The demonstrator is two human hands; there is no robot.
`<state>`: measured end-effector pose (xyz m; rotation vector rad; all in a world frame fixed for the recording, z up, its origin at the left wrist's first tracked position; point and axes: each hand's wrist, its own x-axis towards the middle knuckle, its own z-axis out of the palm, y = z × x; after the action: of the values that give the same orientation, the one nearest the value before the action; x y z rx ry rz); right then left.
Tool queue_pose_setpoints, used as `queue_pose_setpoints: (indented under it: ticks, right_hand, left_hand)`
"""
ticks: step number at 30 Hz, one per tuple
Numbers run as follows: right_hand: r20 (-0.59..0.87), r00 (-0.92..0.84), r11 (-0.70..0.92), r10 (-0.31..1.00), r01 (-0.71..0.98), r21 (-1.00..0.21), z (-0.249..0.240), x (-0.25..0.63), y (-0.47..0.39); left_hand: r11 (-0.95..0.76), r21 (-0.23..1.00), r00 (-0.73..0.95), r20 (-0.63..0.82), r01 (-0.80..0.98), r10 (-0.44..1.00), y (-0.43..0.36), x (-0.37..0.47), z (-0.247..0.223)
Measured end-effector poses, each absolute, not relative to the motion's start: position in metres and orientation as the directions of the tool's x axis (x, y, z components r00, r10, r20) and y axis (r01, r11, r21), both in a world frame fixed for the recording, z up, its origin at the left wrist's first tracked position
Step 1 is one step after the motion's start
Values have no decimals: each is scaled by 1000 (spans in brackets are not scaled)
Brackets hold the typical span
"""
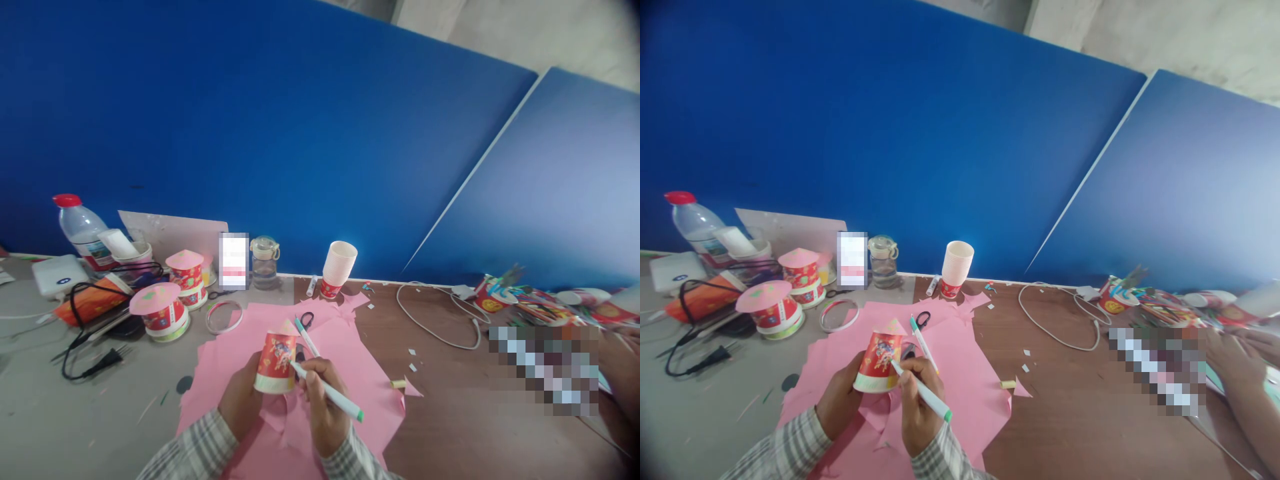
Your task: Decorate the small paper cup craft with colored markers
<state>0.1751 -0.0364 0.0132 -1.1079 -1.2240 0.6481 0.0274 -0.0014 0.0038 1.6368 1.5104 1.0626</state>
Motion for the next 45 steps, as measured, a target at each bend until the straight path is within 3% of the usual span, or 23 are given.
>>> queue_pose_setpoints:
  ticks: [25, 38, 45]
  right_hand:
    - [420, 225, 389, 879, 168, -906, 11, 176, -39]
    - [418, 102, 424, 903, -49, -904, 26, 175, -38]
    - [424, 207, 435, 882, -4, -901, 18, 176, -40]
  left_hand:
    - [-122, 873, 8, 134, 472, 991, -1, 26, -1]
    - [-117, 882, 35, 113, 457, 993, -1, 26, 0]
    - [-127, 885, 30, 127, 447, 991, -1, 25, -2]
